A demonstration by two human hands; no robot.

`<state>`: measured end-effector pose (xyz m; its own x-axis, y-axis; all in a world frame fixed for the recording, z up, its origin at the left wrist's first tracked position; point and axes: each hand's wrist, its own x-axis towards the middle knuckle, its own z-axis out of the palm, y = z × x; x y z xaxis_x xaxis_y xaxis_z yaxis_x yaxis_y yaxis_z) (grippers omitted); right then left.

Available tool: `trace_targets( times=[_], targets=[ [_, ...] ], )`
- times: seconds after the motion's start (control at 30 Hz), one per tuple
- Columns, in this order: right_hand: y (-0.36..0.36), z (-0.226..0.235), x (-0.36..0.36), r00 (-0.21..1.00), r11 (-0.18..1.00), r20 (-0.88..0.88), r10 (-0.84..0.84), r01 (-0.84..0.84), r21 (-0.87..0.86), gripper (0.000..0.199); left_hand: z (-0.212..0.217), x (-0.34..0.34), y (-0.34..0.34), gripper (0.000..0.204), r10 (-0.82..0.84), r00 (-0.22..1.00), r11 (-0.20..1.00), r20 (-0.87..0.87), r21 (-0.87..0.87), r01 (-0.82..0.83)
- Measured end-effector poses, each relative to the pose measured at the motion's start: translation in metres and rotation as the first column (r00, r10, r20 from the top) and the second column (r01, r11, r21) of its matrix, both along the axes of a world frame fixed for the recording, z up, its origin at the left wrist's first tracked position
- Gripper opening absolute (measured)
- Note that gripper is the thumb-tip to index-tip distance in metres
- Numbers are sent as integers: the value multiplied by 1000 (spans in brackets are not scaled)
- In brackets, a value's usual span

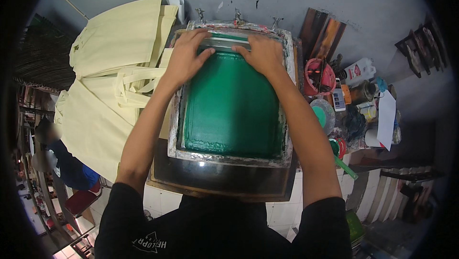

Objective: The person performs screen printing on yellow tote bags using a squeegee and green ink, repeatedly placing a bag on the print bed, lowering the screen, applying ink, and stacking the printed bags.

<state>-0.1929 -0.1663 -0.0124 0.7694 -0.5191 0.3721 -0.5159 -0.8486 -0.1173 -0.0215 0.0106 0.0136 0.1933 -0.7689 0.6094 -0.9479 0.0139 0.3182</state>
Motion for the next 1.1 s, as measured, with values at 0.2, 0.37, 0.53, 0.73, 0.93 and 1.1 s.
trace_targets(
  times=[0.2, 0.37, 0.53, 0.73, 0.93, 1.1],
  targets=[
    [19, -4, -24, 1000, 1000, -9, 14, -15, -16, 64, -9, 6, -6, 27, 62, 976, 948, -208, 317, 8],
    [49, 2, -42, 999, 999, -44, 31, -29, 41, 61, -11, -8, 24, 26, 53, 967, 941, -250, 336, 35],
    [87, 1, -70, 998, 996, -25, 64, -62, 58, 61, -5, -36, 65, 23, 39, 968, 939, -247, 341, 49],
    [151, -7, -115, 993, 994, 49, 104, -106, 27, 59, -1, -82, 132, 18, 50, 960, 912, -274, 404, 68],
    [203, -10, -151, 992, 992, 32, 119, -120, 27, 44, -3, -122, 186, 15, 21, 959, 945, -284, 319, 74],
    [218, -16, -170, 987, 988, 63, 149, -147, -41, 27, -25, -122, 215, 80, -85, 938, 986, -337, 106, 127]
  ],
)
